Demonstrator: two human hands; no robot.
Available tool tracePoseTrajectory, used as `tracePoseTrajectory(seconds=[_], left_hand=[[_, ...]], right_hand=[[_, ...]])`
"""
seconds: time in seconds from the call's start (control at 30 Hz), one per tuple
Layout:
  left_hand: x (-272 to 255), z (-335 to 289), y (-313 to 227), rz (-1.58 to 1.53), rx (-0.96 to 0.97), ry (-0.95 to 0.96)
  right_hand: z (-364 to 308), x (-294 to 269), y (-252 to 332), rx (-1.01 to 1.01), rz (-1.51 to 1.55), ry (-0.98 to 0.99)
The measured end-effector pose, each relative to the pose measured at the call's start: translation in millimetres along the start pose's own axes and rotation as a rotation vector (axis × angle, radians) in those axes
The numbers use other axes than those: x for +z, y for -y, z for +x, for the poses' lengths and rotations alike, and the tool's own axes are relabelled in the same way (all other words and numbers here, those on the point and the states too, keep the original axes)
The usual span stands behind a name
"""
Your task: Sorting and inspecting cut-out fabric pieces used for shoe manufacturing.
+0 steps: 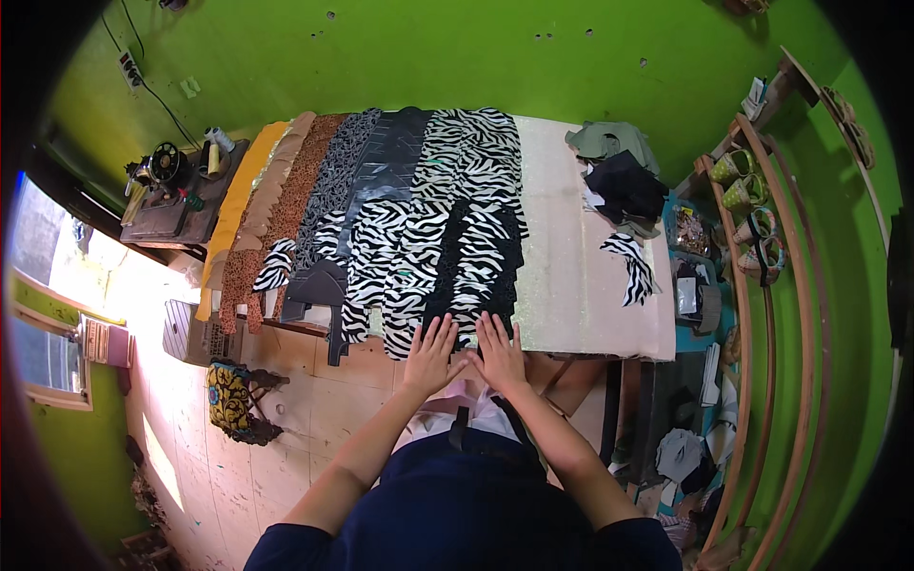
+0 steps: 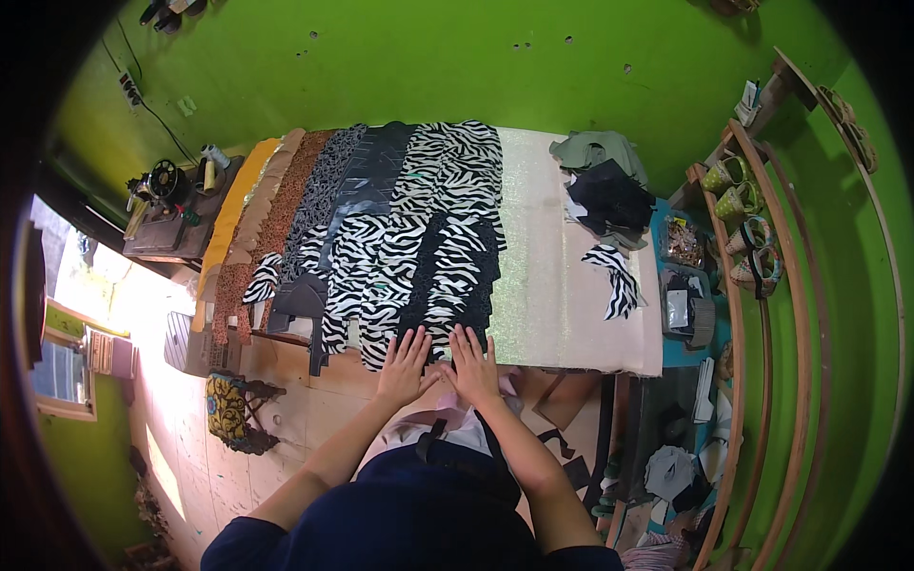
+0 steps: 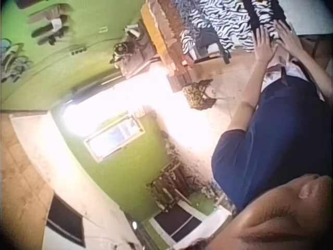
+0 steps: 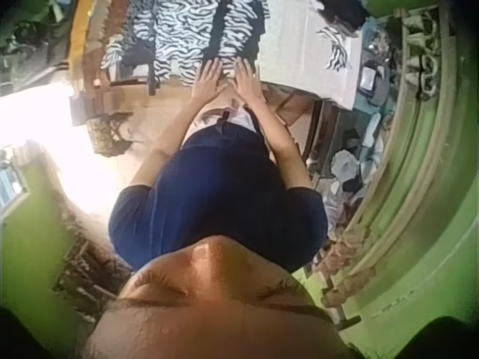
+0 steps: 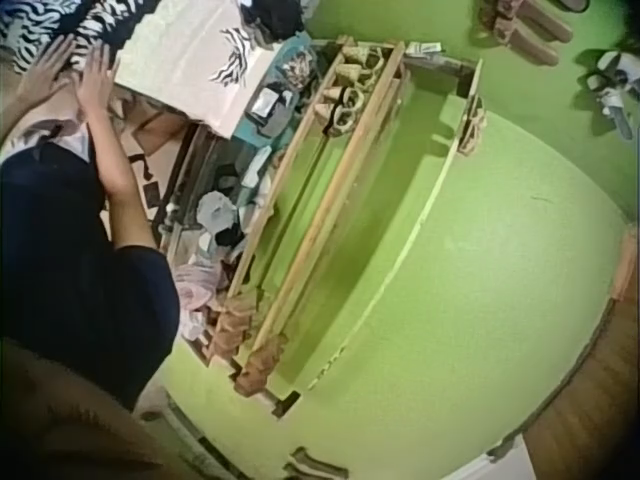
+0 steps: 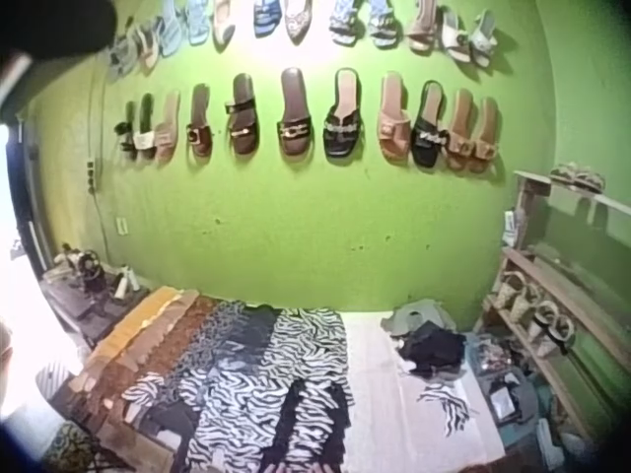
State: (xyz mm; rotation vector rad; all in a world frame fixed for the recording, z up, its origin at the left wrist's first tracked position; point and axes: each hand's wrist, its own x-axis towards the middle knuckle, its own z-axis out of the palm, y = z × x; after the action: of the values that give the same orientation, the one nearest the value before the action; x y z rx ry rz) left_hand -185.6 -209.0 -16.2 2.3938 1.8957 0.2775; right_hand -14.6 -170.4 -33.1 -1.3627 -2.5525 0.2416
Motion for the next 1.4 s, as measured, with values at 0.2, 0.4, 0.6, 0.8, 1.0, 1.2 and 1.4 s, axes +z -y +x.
tracePoseTrajectory(seconds=[0.2,0.4,0.6,0.8,1.0,1.2,1.4], left_hand=[[-24.9,7.5,-8.2,-0.141,-0.178,-0.1],[-26.0,45.3,-30.2,-0.176,-0.232,-0.183],[-6.8,132.4,-94.6,-0.09,0.067,-0.122],[13.4,220.6,-143.5,-0.084,0.203,-0.101],[14.7,289.0,-175.4,-0.087,0.192,-0.117],[6.6,316.6,-196.0,-0.16,0.14,-0.156],[-45.7,334.6,-212.1,-0.456,0.093,-0.37]], right_hand=[[4.9,-14.0,-28.9,0.098,0.209,-0.208],[13.0,-34.8,-98.4,0.239,0.176,-0.307],[21.5,-61.8,-164.2,0.239,0.125,-0.304],[30.7,-92.7,-227.0,0.249,0.108,-0.339],[76.3,-142.8,-306.1,0.43,-0.018,-0.535],[108.1,-168.6,-356.8,0.176,-0.108,-0.601],[127.6,-214.4,-345.1,0.001,0.087,-0.802]])
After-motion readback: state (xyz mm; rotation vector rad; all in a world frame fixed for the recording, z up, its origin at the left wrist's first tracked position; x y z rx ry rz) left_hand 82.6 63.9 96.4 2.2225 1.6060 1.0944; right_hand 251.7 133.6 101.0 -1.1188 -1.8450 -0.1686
